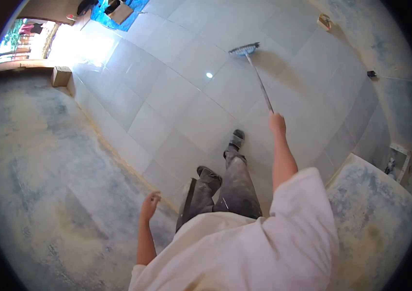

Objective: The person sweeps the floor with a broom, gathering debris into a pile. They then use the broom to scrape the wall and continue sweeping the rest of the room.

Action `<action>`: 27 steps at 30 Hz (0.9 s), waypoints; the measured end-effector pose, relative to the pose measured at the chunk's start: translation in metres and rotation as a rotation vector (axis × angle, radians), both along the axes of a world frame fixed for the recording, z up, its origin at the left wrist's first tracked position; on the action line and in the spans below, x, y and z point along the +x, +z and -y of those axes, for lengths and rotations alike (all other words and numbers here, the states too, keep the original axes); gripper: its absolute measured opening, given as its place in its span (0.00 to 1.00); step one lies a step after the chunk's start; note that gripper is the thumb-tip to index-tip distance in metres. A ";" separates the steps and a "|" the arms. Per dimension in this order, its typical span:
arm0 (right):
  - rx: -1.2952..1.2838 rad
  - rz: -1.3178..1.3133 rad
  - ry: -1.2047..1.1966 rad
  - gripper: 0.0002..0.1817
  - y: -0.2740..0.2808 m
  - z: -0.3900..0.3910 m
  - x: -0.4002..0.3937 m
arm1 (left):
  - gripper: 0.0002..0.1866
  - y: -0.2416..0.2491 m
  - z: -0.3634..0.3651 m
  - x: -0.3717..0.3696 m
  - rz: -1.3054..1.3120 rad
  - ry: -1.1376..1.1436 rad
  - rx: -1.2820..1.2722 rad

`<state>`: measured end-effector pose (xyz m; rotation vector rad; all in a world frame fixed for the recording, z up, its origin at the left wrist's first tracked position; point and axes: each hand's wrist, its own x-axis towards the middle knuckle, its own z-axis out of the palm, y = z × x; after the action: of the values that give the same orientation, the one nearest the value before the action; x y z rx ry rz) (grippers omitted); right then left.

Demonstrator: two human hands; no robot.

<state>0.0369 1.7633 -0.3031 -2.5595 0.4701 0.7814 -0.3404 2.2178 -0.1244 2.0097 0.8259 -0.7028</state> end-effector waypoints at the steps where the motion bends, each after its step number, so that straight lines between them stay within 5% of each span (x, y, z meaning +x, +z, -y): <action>1: 0.017 0.034 -0.030 0.28 0.000 -0.024 0.035 | 0.13 -0.002 -0.004 -0.006 -0.029 -0.014 0.018; 8: 0.356 0.215 -0.059 0.25 -0.038 -0.186 0.178 | 0.15 -0.030 -0.025 -0.052 -0.369 -0.047 -0.160; 12: 0.260 0.027 -0.115 0.22 -0.035 -0.232 0.223 | 0.15 -0.041 -0.052 -0.014 -0.457 -0.079 -0.191; 15: 0.062 -0.042 -0.045 0.17 -0.084 -0.226 0.202 | 0.14 -0.053 -0.087 0.021 -0.355 -0.208 -0.100; 19: 0.021 -0.277 -0.252 0.30 -0.107 -0.148 0.064 | 0.16 -0.042 -0.127 0.088 -0.289 -0.216 -0.152; 20: -0.002 -0.311 -0.224 0.30 -0.093 -0.131 0.021 | 0.16 -0.041 -0.141 0.096 -0.277 -0.229 -0.166; 21: -0.029 -0.320 0.048 0.30 -0.099 -0.107 -0.037 | 0.16 -0.044 -0.153 0.106 -0.264 -0.212 -0.184; 24: -0.051 -0.498 -0.495 0.34 -0.040 -0.090 -0.192 | 0.15 -0.061 -0.194 0.124 -0.225 -0.290 -0.209; 25: -0.003 -0.601 -0.547 0.34 -0.005 -0.089 -0.233 | 0.15 -0.070 -0.203 0.132 -0.210 -0.378 -0.203; 27: -0.085 -0.596 -0.334 0.24 -0.019 -0.079 -0.398 | 0.15 -0.075 -0.210 0.150 -0.201 -0.393 -0.196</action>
<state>-0.3614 1.8418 -0.3219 -2.1916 1.0972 1.4092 -0.1902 2.4282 -0.1999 1.9605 0.4507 -1.1771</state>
